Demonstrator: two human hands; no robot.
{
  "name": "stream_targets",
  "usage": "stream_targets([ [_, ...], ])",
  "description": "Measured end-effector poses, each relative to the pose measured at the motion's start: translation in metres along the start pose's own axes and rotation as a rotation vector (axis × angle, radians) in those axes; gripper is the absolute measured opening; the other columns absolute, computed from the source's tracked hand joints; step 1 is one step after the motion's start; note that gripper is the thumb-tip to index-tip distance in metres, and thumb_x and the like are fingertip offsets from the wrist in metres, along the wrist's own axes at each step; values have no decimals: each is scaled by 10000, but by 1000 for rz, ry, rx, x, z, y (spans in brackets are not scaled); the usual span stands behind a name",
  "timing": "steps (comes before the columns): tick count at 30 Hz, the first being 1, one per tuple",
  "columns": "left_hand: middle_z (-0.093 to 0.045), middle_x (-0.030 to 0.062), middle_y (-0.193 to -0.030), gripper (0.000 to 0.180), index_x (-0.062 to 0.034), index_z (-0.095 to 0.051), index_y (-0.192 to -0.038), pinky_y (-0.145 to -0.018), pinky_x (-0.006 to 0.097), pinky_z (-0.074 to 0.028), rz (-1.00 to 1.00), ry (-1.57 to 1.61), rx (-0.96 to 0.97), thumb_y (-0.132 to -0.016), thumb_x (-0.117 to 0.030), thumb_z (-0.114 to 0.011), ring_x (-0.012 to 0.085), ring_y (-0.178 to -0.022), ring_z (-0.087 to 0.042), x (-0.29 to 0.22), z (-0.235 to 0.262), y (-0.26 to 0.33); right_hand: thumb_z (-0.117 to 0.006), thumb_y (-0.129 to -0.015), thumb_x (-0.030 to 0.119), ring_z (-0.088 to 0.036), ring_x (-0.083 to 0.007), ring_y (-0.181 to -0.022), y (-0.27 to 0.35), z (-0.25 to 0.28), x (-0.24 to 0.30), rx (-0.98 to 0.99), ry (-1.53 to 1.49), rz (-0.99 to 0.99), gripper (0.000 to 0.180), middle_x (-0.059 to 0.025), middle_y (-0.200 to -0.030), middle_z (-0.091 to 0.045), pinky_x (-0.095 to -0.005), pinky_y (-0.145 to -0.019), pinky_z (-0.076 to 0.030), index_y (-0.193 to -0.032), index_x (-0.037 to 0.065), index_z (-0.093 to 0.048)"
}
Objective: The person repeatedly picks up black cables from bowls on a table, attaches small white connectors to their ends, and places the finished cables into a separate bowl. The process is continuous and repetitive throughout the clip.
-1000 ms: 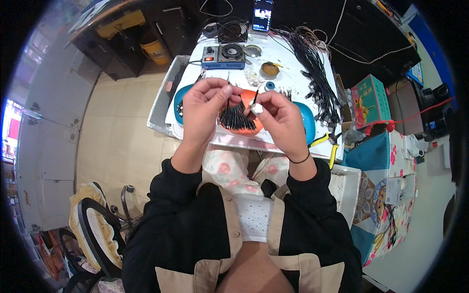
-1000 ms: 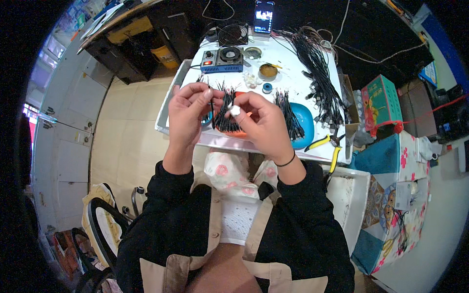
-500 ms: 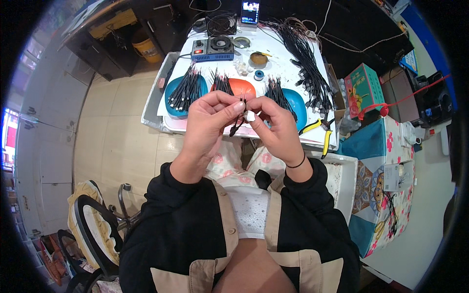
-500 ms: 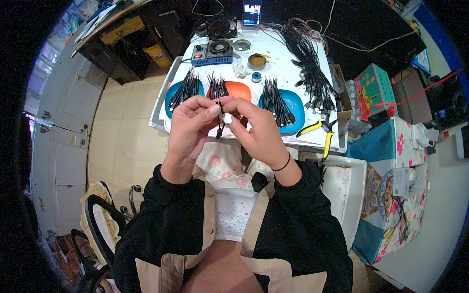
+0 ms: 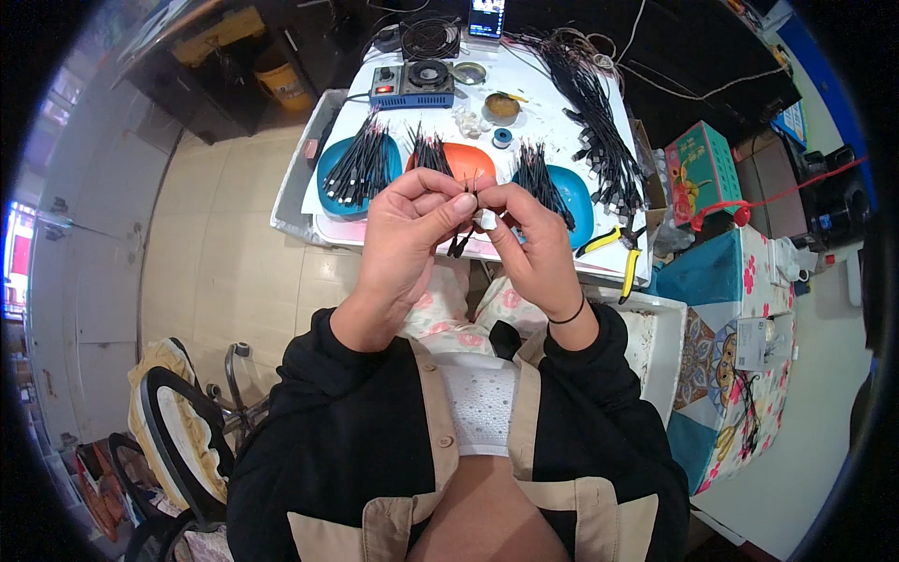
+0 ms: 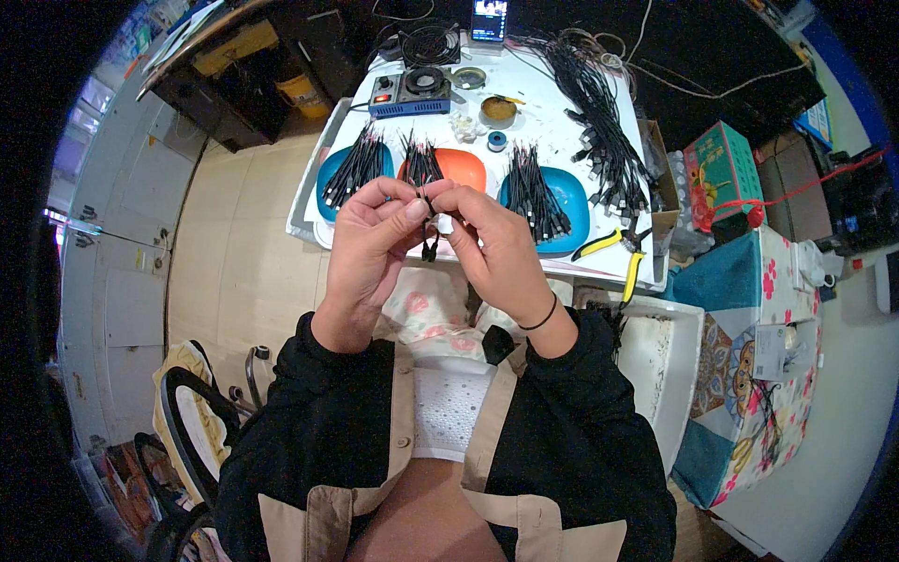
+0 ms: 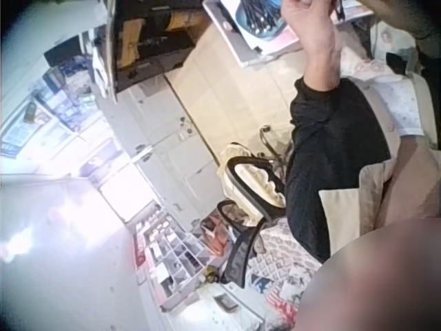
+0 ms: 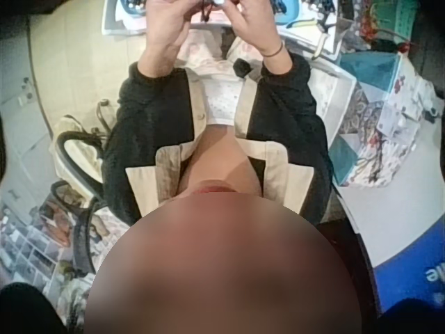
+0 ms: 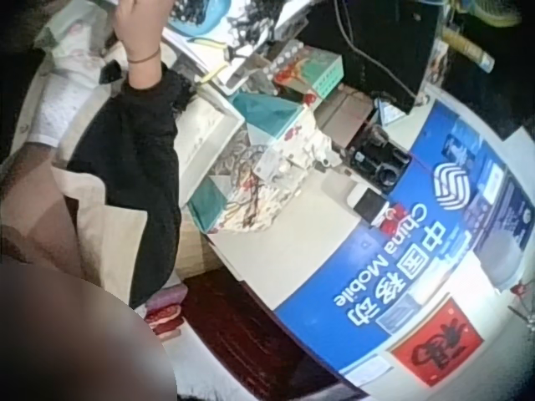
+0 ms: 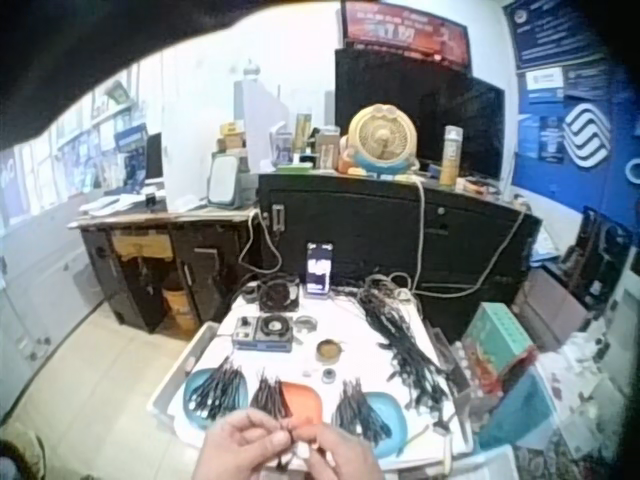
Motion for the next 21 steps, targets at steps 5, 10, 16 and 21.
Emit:
stream_targets([
  [5,-622,183,-1175,63,-14,-564,-925,-761,307,-566,61,6,51,-889,-19,-616,163,-912,-654,6,-1,-2,-548,-830,-49,-638,-290,-821,0,0,4,-4,81,55,222,-142,-1022,-630,-326,-714,-508,-1043,10,-562],
  [10,-584,185,-1245,51,-6,-564,-930,-754,323,-573,67,37,52,-893,-2,-599,167,-952,-642,12,-4,-2,-539,-820,-61,-622,-326,-876,2,1,3,-4,86,52,235,-155,-983,-617,-348,-759,-499,-1042,11,-561],
  [16,-586,190,-1242,130,12,-609,-1014,-752,314,-574,64,2,26,-884,-3,-613,167,-964,-641,15,0,0,-559,-828,-27,-616,-327,-851,1,1,0,14,118,55,200,-158,-969,-617,-351,-728,-495,-1024,8,-566],
  [21,-593,191,-1221,129,29,-622,-1011,-788,308,-568,10,-21,5,-887,-4,-608,179,-945,-649,16,4,-1,-604,-833,19,-621,-278,-743,3,1,-7,0,115,-13,146,-143,-890,-627,-328,-653,-488,-979,1,-604],
])
Point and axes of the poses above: each hand's wrist, its own y-axis away from the middle knuckle, its own z-axis out of the back of the hand, x = y × z, the point moved 9 cm from there along -y, towards the middle knuckle
